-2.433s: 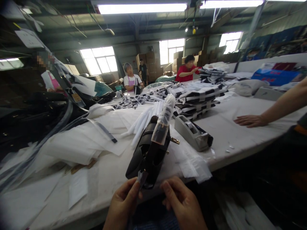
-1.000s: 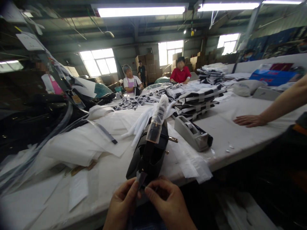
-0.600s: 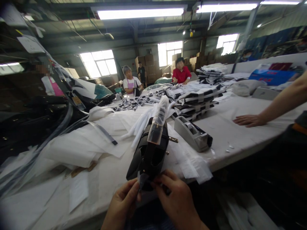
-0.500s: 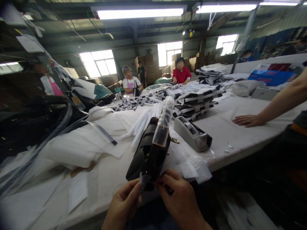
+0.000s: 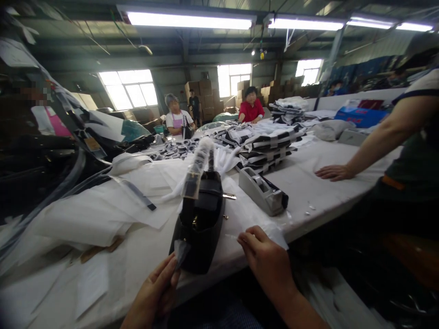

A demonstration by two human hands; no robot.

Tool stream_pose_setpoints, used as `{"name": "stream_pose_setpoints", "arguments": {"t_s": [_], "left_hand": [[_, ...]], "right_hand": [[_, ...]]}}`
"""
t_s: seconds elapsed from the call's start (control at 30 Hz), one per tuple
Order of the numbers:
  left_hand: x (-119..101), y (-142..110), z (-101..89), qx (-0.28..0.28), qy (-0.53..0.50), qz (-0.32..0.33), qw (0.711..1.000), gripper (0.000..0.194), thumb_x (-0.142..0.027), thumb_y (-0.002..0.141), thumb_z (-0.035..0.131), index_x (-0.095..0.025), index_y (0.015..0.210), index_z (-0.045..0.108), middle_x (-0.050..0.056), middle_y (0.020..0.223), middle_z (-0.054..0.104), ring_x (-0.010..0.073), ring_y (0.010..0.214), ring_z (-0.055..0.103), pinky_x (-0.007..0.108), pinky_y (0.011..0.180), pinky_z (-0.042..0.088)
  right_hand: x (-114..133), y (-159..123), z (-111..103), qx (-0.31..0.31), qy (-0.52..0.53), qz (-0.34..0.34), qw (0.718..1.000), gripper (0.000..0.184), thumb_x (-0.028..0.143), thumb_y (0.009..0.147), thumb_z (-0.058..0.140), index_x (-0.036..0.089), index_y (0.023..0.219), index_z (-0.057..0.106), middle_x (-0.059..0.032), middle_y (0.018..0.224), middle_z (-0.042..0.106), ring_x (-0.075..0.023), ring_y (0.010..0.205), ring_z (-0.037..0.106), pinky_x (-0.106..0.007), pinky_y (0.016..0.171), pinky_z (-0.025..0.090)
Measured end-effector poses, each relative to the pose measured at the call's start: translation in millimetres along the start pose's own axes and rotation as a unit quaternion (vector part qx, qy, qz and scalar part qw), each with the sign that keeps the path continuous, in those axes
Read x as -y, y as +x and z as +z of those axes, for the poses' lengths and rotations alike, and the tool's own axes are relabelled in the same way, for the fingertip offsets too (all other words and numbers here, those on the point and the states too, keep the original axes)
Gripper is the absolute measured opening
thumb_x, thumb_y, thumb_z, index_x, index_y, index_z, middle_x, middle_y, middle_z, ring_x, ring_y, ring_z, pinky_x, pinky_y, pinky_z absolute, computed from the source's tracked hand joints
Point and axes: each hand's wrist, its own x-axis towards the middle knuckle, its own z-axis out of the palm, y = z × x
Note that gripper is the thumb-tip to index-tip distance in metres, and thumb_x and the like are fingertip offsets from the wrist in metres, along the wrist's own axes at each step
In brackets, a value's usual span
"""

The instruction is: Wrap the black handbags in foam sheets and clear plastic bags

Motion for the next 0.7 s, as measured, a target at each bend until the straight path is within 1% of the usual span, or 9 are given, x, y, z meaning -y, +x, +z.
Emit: {"name": "stream_pose_setpoints", "arguments": {"t_s": [0.1, 0.17, 0.3, 0.37, 0.4, 0.47, 0.53, 0.63, 0.7], "left_hand": [[3, 3, -4.4, -0.026, 0.001, 0.01, 1.0, 0.076, -0.06, 0.048, 0.09, -0.016, 0.108, 0.07, -0.008, 0.052, 0.053, -0.0036, 0.031, 0.028, 0.009, 0.033, 0.017], [7, 5, -6.2, -0.029, 0.003, 0.016, 0.999, 0.079, -0.062, 0.046, 0.089, -0.015, 0.106, 0.07, -0.007, 0.051, 0.054, -0.0033, 0.03, 0.028, 0.01, 0.032, 0.017], [12, 9, -8.9, -0.032, 0.01, 0.027, 0.999, 0.079, -0.064, 0.048, 0.088, -0.015, 0.107, 0.07, -0.005, 0.052, 0.057, -0.0026, 0.03, 0.028, 0.01, 0.032, 0.018], [13, 9, -9.8, -0.037, 0.014, 0.023, 0.999, 0.08, -0.065, 0.048, 0.087, -0.015, 0.108, 0.07, -0.004, 0.052, 0.057, -0.0025, 0.031, 0.028, 0.01, 0.032, 0.018], [12, 9, -9.9, -0.037, 0.016, 0.023, 0.999, 0.08, -0.065, 0.048, 0.087, -0.015, 0.109, 0.07, -0.004, 0.053, 0.057, -0.0024, 0.031, 0.028, 0.01, 0.032, 0.019], [11, 9, -9.8, -0.037, 0.02, 0.023, 0.999, 0.08, -0.065, 0.049, 0.087, -0.015, 0.109, 0.07, -0.004, 0.053, 0.057, -0.0021, 0.031, 0.028, 0.011, 0.032, 0.019], [11, 8, -9.3, -0.036, 0.02, 0.028, 0.999, 0.078, -0.065, 0.05, 0.087, -0.015, 0.108, 0.07, -0.005, 0.053, 0.056, -0.002, 0.031, 0.028, 0.011, 0.032, 0.019], [13, 10, -9.0, -0.031, 0.016, 0.037, 0.999, 0.076, -0.065, 0.048, 0.087, -0.015, 0.103, 0.071, -0.005, 0.053, 0.054, -0.0028, 0.03, 0.026, 0.01, 0.032, 0.016], [15, 11, -9.6, -0.033, 0.02, 0.042, 0.998, 0.076, -0.066, 0.047, 0.087, -0.015, 0.101, 0.072, -0.004, 0.051, 0.054, -0.003, 0.031, 0.025, 0.01, 0.033, 0.016]], "right_hand": [[-2, 2, 8, 0.003, -0.071, -0.005, 0.997, 0.017, 0.031, 0.098, 0.052, 0.029, 0.1, 0.069, 0.0019, 0.105, 0.071, -0.0164, 0.067, 0.07, -0.026, 0.053, 0.042], [-4, 3, 14, 0.031, -0.101, -0.017, 0.994, 0.018, 0.025, 0.097, 0.053, 0.03, 0.105, 0.068, 0.0018, 0.107, 0.071, -0.0163, 0.066, 0.07, -0.026, 0.051, 0.041], [-7, 2, 14, 0.146, -0.12, -0.072, 0.979, 0.03, 0.011, 0.092, 0.052, 0.032, 0.106, 0.069, 0.0015, 0.107, 0.07, -0.0166, 0.072, 0.071, -0.024, 0.054, 0.043], [-7, 0, 9, 0.2, -0.119, -0.076, 0.969, 0.031, 0.012, 0.092, 0.051, 0.032, 0.107, 0.069, 0.0002, 0.108, 0.07, -0.018, 0.074, 0.072, -0.025, 0.056, 0.046], [-6, -1, 6, 0.218, -0.111, -0.07, 0.967, 0.03, 0.015, 0.093, 0.051, 0.032, 0.111, 0.068, -0.0012, 0.11, 0.069, -0.019, 0.075, 0.072, -0.026, 0.058, 0.049], [-5, -3, -1, 0.243, -0.08, -0.052, 0.965, 0.032, 0.023, 0.094, 0.051, 0.031, 0.122, 0.065, -0.0044, 0.117, 0.067, -0.0215, 0.079, 0.072, -0.029, 0.065, 0.054], [-7, -5, -8, 0.26, -0.022, -0.032, 0.965, 0.035, 0.027, 0.094, 0.053, 0.031, 0.127, 0.063, -0.006, 0.123, 0.065, -0.0227, 0.085, 0.072, -0.033, 0.074, 0.056], [-13, -3, -18, 0.281, 0.1, -0.029, 0.954, 0.033, 0.026, 0.094, 0.052, 0.032, 0.122, 0.068, -0.0041, 0.125, 0.066, -0.0218, 0.1, 0.07, -0.033, 0.089, 0.054], [-18, 4, -27, 0.277, 0.157, -0.028, 0.948, 0.029, 0.028, 0.094, 0.053, 0.031, 0.117, 0.071, -0.0035, 0.122, 0.069, -0.0218, 0.108, 0.067, -0.032, 0.096, 0.051]]}}
